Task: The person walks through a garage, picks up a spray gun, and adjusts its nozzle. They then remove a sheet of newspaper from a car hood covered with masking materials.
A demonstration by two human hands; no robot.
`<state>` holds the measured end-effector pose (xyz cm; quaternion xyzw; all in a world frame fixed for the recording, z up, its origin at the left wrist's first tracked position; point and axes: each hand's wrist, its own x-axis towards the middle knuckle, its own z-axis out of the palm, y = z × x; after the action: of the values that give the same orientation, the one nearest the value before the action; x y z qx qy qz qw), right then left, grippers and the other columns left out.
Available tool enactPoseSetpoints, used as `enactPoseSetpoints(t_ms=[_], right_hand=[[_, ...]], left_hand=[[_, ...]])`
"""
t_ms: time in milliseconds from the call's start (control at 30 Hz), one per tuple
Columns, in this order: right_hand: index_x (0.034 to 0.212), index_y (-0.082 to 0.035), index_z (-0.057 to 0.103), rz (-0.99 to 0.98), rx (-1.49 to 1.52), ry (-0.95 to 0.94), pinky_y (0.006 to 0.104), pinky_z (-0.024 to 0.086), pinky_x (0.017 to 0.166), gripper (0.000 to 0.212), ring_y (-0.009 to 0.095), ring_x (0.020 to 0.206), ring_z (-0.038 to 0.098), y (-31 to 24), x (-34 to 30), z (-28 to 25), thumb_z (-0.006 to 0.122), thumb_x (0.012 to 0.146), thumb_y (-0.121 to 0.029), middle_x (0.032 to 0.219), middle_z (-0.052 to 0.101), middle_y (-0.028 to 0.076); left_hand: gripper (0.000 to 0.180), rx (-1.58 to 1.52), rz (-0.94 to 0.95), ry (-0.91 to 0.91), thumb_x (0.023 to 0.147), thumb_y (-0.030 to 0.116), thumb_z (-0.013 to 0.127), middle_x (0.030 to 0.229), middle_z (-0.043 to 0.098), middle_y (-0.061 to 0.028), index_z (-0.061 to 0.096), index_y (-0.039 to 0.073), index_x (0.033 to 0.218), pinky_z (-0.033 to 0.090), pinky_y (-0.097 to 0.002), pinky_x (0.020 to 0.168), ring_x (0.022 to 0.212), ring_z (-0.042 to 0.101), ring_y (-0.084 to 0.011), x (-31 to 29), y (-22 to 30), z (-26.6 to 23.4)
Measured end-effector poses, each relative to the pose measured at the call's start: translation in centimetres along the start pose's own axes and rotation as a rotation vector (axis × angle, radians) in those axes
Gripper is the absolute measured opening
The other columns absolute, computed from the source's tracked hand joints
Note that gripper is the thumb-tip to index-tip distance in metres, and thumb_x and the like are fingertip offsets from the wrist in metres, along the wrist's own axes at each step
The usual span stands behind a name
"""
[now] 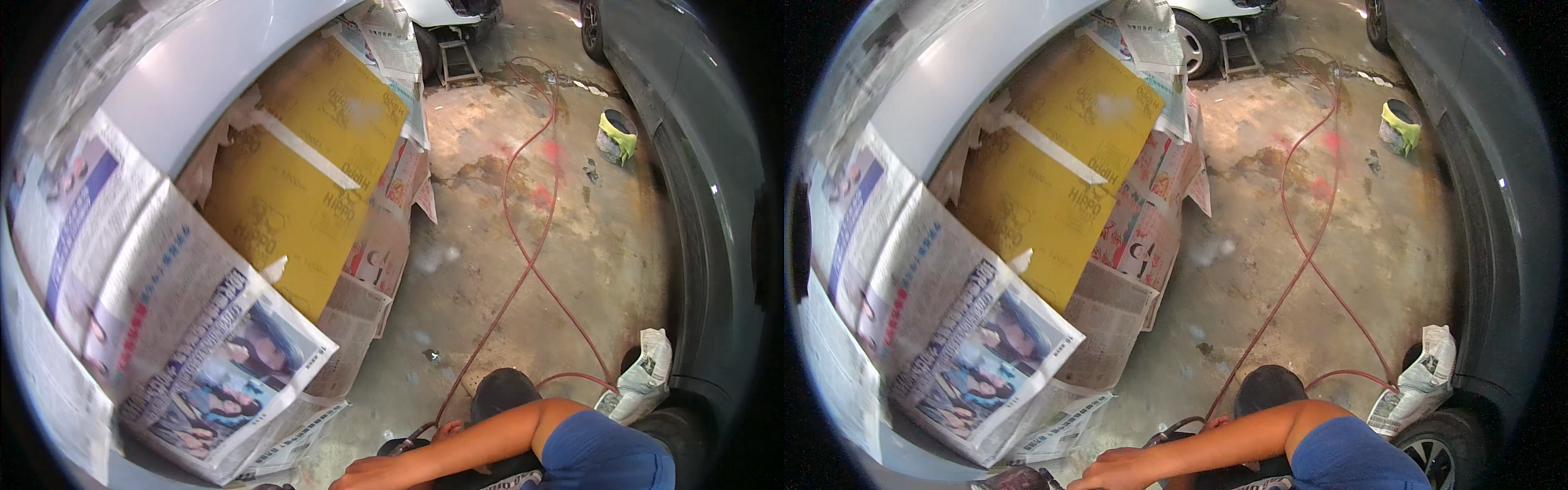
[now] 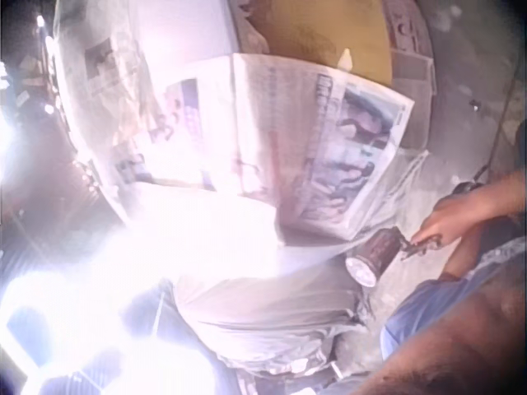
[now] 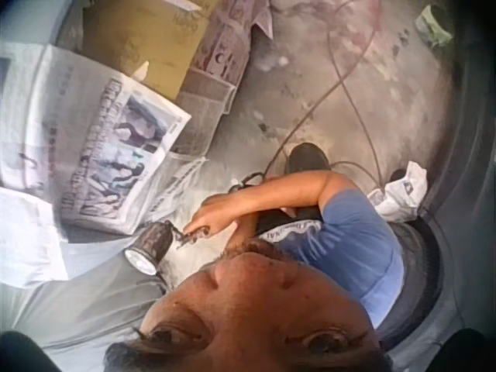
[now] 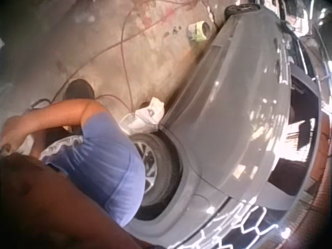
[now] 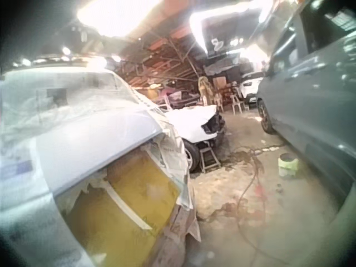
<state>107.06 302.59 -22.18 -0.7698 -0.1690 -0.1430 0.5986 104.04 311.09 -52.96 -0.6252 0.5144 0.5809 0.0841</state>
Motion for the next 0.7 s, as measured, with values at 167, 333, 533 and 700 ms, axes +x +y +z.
enactPoseSetpoints(t_ms=[167, 333, 533, 700], right_hand=[[0.138, -0.02, 0.059, 0.024, 0.036, 0.044, 0.043, 0.054, 0.075, 0.051, 0.032, 0.088, 0.069, 0.9, -2.6, 1.7, 0.07, 0.088, -0.029, 0.105, 0.072, 0.014], [0.14, -0.021, 0.059, 0.104, 0.104, 0.077, 0.0418, 0.055, 0.082, 0.052, 0.033, 0.093, 0.07, -0.5, -3.1, 2.2, 0.071, 0.089, -0.027, 0.115, 0.072, 0.012], [0.139, -0.018, 0.058, 0.013, 0.004, 0.186, 0.0429, 0.055, 0.084, 0.052, 0.036, 0.098, 0.069, -1.7, -3.0, 3.6, 0.071, 0.09, -0.027, 0.119, 0.07, 0.014], [0.135, -0.011, 0.06, 0.028, 0.028, 0.206, 0.0436, 0.054, 0.083, 0.051, 0.037, 0.097, 0.068, -1.9, -3.2, 6.2, 0.071, 0.091, -0.036, 0.115, 0.071, 0.017]], left_hand=[[0.039, 0.035, 0.023, 0.051, 0.101, 0.031, 0.044, 0.118, 0.068, -0.0212, 0.063, 0.004, 0.124, 0.05, -0.0501, 0.092, 0.111, 0.063, -0.0369, 3.3, -2.9, 1.0], [0.039, 0.05, 0.049, 0.104, 0.101, 0.03, 0.044, 0.119, 0.068, -0.0214, 0.062, 0.005, 0.125, 0.05, -0.0501, 0.093, 0.112, 0.063, -0.0374, 3.6, -5.7, 1.9], [0.039, 0.063, 0.069, 0.141, 0.1, 0.029, 0.045, 0.12, 0.067, -0.0217, 0.062, 0.005, 0.125, 0.049, -0.0501, 0.094, 0.113, 0.062, -0.038, 2.5, -8.5, 2.5], [0.04, 0.064, 0.068, 0.142, 0.1, 0.029, 0.045, 0.121, 0.067, -0.022, 0.062, 0.005, 0.126, 0.049, -0.0501, 0.095, 0.114, 0.062, -0.0386, 2.1, -10.1, 3.5]])
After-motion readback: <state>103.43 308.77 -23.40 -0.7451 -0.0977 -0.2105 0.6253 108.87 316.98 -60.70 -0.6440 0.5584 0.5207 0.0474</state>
